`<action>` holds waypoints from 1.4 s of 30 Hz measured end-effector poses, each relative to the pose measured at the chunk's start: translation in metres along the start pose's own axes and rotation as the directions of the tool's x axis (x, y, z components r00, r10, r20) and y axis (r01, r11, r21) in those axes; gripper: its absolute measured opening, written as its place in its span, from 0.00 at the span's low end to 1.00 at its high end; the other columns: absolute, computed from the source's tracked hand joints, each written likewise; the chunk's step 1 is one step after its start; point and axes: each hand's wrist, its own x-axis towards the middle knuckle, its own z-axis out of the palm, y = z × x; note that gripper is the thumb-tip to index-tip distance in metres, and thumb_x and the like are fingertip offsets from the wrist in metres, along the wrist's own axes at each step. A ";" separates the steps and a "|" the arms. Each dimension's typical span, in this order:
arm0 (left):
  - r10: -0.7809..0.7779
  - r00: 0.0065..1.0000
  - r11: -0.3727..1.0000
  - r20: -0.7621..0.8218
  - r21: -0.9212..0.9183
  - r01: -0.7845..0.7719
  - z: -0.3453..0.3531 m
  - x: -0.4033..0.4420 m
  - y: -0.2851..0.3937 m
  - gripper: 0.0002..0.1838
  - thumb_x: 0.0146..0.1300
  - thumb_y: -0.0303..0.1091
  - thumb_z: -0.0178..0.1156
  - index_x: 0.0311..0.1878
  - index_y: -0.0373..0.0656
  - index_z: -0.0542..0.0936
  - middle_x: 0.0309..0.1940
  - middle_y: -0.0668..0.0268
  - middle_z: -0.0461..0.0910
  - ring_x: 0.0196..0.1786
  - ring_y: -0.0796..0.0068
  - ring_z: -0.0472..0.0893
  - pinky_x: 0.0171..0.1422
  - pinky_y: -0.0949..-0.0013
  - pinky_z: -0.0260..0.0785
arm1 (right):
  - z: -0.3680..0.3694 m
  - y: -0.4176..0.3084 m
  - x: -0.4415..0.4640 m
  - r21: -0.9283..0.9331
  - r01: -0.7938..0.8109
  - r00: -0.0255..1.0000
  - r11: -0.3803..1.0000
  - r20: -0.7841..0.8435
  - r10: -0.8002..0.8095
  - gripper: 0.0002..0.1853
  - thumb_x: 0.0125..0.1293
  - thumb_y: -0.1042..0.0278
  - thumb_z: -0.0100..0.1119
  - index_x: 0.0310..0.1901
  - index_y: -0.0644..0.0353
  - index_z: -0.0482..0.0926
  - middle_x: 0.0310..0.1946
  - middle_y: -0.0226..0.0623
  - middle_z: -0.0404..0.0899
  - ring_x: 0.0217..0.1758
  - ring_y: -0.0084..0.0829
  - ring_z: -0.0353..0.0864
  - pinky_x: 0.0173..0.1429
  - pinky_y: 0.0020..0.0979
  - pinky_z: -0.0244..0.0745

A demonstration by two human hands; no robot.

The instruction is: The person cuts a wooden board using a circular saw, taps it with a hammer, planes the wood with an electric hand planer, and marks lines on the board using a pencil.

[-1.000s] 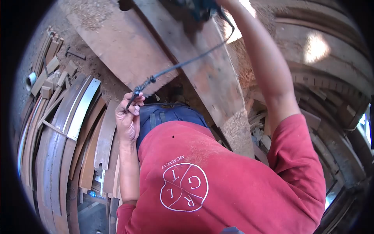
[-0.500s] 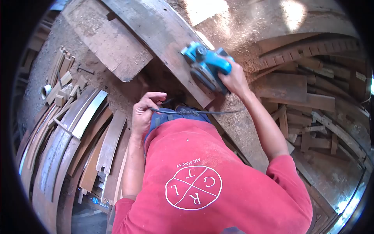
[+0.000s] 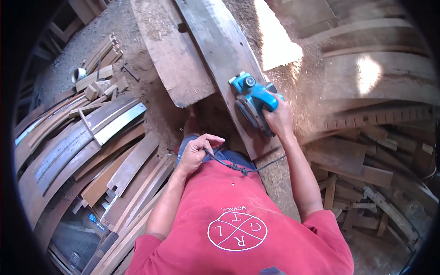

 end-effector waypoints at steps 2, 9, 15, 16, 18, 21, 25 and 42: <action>0.004 1.000 0.999 -0.018 0.038 -0.003 -0.015 0.005 -0.001 0.15 0.64 0.10 0.55 0.31 0.37 0.87 0.61 0.53 0.85 0.64 0.63 0.84 0.74 0.61 0.74 | 0.021 -0.021 0.046 -0.025 0.011 1.000 1.000 -0.028 -0.012 0.26 0.58 0.69 0.66 0.62 0.53 0.85 0.46 0.58 0.88 0.52 0.57 0.88 0.58 0.50 0.82; -0.044 0.996 0.998 -0.078 -0.055 0.040 -0.058 0.032 0.012 0.16 0.60 0.09 0.54 0.32 0.38 0.88 0.64 0.52 0.84 0.65 0.60 0.84 0.75 0.58 0.74 | 0.070 -0.085 0.185 -0.075 0.011 0.999 0.997 -0.039 -0.014 0.24 0.58 0.68 0.68 0.59 0.53 0.87 0.46 0.57 0.89 0.53 0.58 0.88 0.60 0.52 0.83; -0.233 0.972 0.952 0.037 -0.195 0.236 -0.102 0.076 0.031 0.15 0.57 0.10 0.54 0.34 0.36 0.88 0.70 0.49 0.79 0.70 0.54 0.82 0.73 0.55 0.76 | 0.104 -0.150 0.300 -0.103 -0.021 0.999 0.994 -0.046 0.016 0.22 0.59 0.67 0.68 0.57 0.54 0.87 0.46 0.56 0.89 0.52 0.57 0.89 0.59 0.53 0.83; -0.313 0.948 0.915 0.052 -0.253 0.316 -0.107 0.085 0.043 0.14 0.57 0.12 0.55 0.34 0.37 0.89 0.71 0.47 0.79 0.70 0.52 0.81 0.74 0.54 0.76 | 0.110 -0.159 0.321 -0.091 -0.021 0.999 0.996 -0.042 0.017 0.21 0.59 0.67 0.68 0.56 0.54 0.87 0.46 0.56 0.89 0.52 0.57 0.89 0.59 0.53 0.84; -0.296 0.941 0.899 0.163 -0.286 0.332 -0.128 0.103 0.047 0.19 0.61 0.10 0.55 0.46 0.37 0.91 0.73 0.47 0.75 0.73 0.52 0.79 0.73 0.55 0.77 | 0.125 -0.174 0.364 -0.097 -0.002 0.999 0.995 -0.048 -0.003 0.20 0.58 0.67 0.68 0.55 0.55 0.88 0.45 0.56 0.89 0.52 0.57 0.89 0.59 0.53 0.84; -0.329 0.914 0.877 0.239 -0.282 0.389 -0.150 0.135 0.070 0.20 0.69 0.13 0.59 0.59 0.39 0.88 0.74 0.48 0.75 0.73 0.54 0.78 0.75 0.55 0.76 | 0.145 -0.200 0.425 -0.100 0.016 0.998 0.995 -0.065 -0.023 0.19 0.58 0.67 0.67 0.53 0.56 0.88 0.45 0.55 0.89 0.51 0.57 0.89 0.58 0.53 0.84; -0.337 0.900 0.875 0.278 -0.260 0.408 -0.180 0.177 0.104 0.18 0.71 0.15 0.61 0.62 0.36 0.86 0.75 0.49 0.73 0.73 0.57 0.78 0.75 0.57 0.77 | 0.168 -0.235 0.502 -0.125 0.021 0.996 0.992 -0.084 -0.031 0.19 0.59 0.65 0.66 0.52 0.58 0.88 0.44 0.57 0.89 0.51 0.57 0.89 0.59 0.53 0.84; -0.280 0.944 0.815 0.175 -0.476 0.331 -0.195 0.253 0.109 0.29 0.83 0.32 0.55 0.82 0.44 0.65 0.78 0.64 0.71 0.71 0.69 0.79 0.65 0.68 0.78 | 0.253 -0.308 0.808 -0.334 0.158 0.965 0.929 -0.150 -0.217 0.25 0.57 0.52 0.70 0.50 0.65 0.88 0.44 0.56 0.90 0.51 0.55 0.90 0.57 0.47 0.84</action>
